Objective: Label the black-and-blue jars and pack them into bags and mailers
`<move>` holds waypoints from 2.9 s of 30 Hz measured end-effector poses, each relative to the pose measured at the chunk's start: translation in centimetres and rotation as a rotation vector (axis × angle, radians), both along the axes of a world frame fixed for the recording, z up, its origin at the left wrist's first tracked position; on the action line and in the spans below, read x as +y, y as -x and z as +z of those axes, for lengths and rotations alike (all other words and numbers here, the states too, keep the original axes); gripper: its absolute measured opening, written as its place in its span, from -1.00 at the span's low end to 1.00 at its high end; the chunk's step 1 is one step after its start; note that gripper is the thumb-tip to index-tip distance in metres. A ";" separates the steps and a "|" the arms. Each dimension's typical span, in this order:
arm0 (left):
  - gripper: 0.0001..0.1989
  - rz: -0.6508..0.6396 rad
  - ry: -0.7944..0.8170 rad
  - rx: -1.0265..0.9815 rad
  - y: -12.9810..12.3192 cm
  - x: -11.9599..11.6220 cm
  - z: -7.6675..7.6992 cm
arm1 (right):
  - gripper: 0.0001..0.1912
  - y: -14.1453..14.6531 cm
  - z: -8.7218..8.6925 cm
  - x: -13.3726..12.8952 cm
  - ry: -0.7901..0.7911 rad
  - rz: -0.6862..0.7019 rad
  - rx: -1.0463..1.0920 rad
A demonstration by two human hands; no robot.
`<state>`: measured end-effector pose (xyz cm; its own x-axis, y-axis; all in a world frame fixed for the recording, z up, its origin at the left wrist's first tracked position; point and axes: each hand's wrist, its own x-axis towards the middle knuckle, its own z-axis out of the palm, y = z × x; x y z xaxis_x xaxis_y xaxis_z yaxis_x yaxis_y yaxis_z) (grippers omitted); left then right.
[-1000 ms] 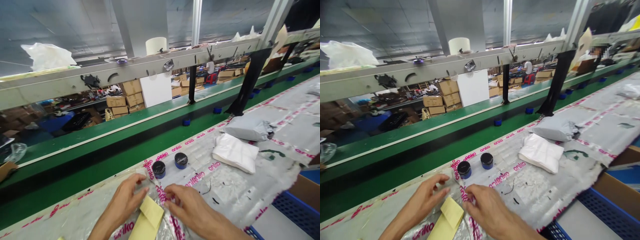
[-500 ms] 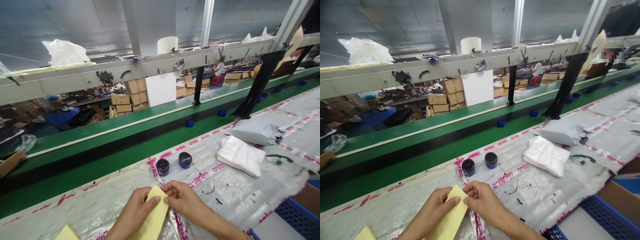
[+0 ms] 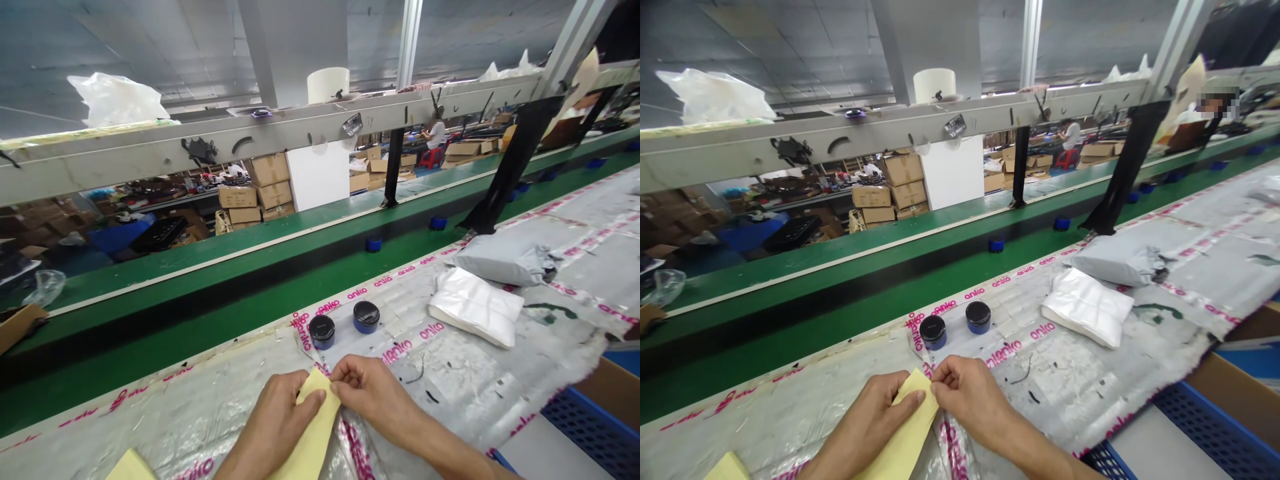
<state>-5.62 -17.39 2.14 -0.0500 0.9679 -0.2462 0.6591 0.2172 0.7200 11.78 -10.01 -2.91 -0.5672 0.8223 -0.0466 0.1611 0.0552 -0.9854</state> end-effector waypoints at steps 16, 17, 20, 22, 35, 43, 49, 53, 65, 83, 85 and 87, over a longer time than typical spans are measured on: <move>-0.73 0.017 -0.046 0.309 -1.0 0.2 -1.2 | -0.84 -0.5 1.0 -0.5 -0.213 -0.026 -0.277; -0.73 0.013 -0.058 0.348 -1.1 0.2 -1.3 | -0.84 -0.5 1.1 -0.5 -0.240 -0.025 -0.305; -0.76 0.007 -0.092 0.428 -1.4 0.2 -1.5 | -0.81 -0.5 1.1 -0.5 -0.304 -0.017 -0.359; -0.78 0.014 -0.105 0.456 -1.6 0.3 -1.5 | -0.80 -0.5 1.2 -0.6 -0.342 -0.020 -0.370; -0.72 0.036 -0.086 0.364 -1.2 0.3 -0.9 | -0.76 -1.2 0.7 0.0 -0.227 0.005 -0.167; -0.74 0.038 -0.074 0.369 -1.4 0.3 -1.0 | -0.80 -0.4 0.6 -0.2 -0.230 -0.060 -0.266; -0.73 0.032 -0.081 0.353 -1.6 0.3 -1.2 | -0.81 -0.4 1.1 -0.4 -0.301 -0.061 -0.325; -0.74 0.031 -0.089 0.387 -1.7 0.2 -1.3 | -0.81 -0.4 1.3 -0.4 -0.333 -0.062 -0.363; -0.76 -0.018 -0.127 0.545 -2.3 0.1 -1.0 | -0.80 -0.5 1.1 -0.6 -0.384 -0.069 -0.375; -0.88 -0.023 -0.054 0.551 -1.0 0.3 -1.0 | -0.88 -2.4 2.5 2.2 -0.040 -0.134 0.020; -0.76 0.021 -0.165 0.571 -0.6 0.5 -1.1 | -0.87 -3.6 2.9 3.9 -0.034 -0.219 0.022; -0.57 0.053 -0.348 0.602 -0.4 1.3 -0.9 | -0.83 -4.8 3.3 5.8 -0.017 -0.304 0.015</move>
<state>-5.25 -16.11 1.25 -0.1296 0.9781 0.1630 0.9604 0.0829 0.2659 16.55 -4.26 0.42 -0.2953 0.9551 -0.0250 0.1577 0.0229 -0.9872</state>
